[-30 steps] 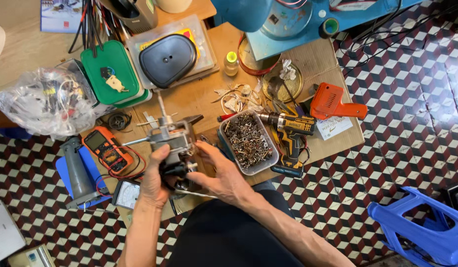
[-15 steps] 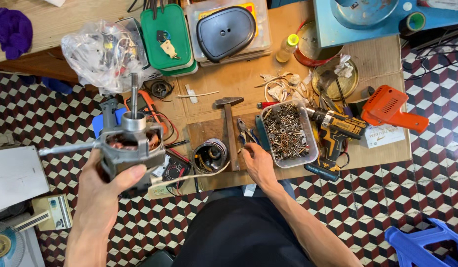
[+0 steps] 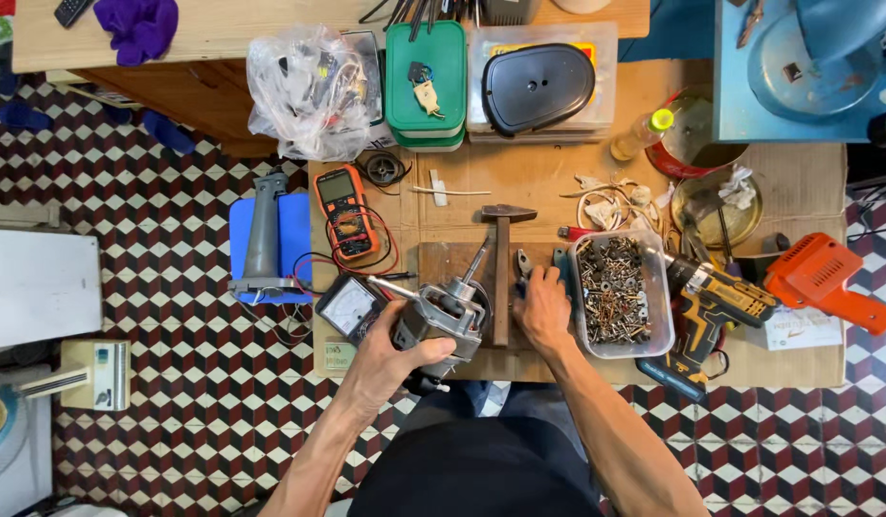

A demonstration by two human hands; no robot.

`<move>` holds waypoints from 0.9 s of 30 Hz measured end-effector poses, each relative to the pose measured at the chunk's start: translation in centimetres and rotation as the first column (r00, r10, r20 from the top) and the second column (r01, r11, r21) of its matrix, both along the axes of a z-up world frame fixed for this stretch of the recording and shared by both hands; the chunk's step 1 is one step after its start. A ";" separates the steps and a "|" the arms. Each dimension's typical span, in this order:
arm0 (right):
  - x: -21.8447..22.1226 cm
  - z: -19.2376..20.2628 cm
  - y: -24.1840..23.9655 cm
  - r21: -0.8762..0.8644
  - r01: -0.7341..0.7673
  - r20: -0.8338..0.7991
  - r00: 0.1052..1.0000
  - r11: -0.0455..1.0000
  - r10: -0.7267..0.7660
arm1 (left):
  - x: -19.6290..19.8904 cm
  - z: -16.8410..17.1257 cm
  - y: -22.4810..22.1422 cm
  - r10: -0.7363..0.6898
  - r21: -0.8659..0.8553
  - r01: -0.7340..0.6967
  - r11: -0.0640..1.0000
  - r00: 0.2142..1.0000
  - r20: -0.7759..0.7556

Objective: The person disassembles a small motor or fan component on a cluttered workbench, using a cordless drill to remove screws and a hammer to tap parts. They repeatedly inspect the rotor and stator, reassemble the unit, and test it with the drill.

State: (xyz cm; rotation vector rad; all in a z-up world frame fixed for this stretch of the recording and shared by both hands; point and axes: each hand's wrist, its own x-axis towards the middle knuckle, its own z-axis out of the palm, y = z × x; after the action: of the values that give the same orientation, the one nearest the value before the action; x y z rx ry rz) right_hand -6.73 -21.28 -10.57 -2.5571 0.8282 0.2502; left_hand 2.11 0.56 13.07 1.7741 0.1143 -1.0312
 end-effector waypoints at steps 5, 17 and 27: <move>-0.6 8.4 -3.8 0.731 0.320 0.117 0.811 0.602 -0.573 | 0.6 -0.8 -1.1 -0.071 -0.037 0.072 0.997 0.997 0.031; -3.4 26.7 -6.7 -0.174 0.086 0.389 0.921 0.981 -0.012 | 0.8 -0.6 -8.7 -0.213 -0.162 0.189 0.969 0.967 -0.144; -5.2 23.5 -10.6 -0.227 0.122 0.503 0.864 0.966 0.009 | 0.8 -1.0 -13.1 -0.245 -0.221 0.193 0.956 0.939 -0.241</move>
State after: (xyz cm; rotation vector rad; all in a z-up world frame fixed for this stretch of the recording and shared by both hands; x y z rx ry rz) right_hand -11.96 -31.85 12.97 -2.6295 0.7615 -0.5593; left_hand 2.88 -12.52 12.08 1.4867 -0.0203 -1.3940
